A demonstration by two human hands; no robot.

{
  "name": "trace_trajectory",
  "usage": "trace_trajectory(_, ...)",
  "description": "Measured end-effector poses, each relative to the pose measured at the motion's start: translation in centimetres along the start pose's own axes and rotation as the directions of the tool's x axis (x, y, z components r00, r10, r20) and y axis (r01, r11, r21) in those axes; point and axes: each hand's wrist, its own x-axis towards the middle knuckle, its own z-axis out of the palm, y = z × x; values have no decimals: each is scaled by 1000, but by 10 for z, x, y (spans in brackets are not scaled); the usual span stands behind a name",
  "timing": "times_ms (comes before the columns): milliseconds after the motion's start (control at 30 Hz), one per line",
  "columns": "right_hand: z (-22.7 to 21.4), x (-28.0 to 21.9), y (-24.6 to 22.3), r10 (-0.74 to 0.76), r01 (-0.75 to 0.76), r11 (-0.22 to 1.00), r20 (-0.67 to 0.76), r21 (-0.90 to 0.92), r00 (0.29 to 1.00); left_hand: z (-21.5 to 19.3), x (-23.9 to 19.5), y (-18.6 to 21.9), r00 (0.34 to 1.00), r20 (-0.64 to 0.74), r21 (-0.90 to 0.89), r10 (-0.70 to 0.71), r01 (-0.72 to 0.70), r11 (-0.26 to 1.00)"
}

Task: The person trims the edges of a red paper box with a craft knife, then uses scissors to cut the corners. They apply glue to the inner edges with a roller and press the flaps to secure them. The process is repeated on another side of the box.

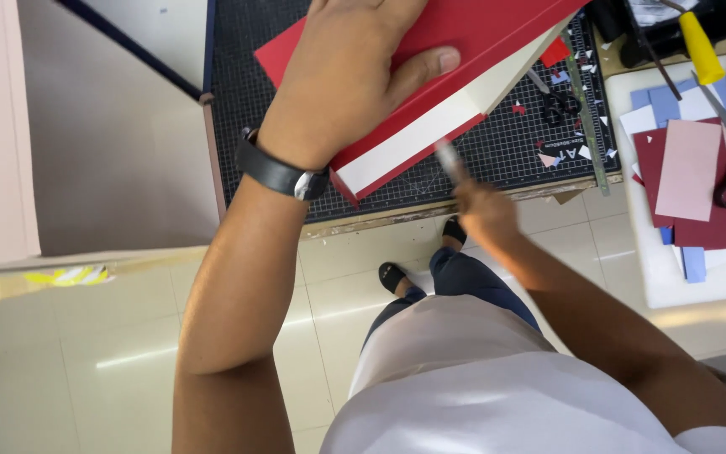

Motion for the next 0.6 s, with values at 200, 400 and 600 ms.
trace_trajectory(200, -11, 17, 12, 272, -389, 905, 464, 175, 843, -1, 0, 2, 997, 45, 27, -64, 63, 998)
trace_trajectory(400, -40, -6, -55, -167, 117, 972, 248, 205, 954, -3, 3, 8, 997, 46, 27, -54, 53, 998)
trace_trajectory(600, -60, 27, -28, 279, -296, 955, 428, -28, 860, -3, 0, 5, 997, 47, 15, -64, 63, 998)
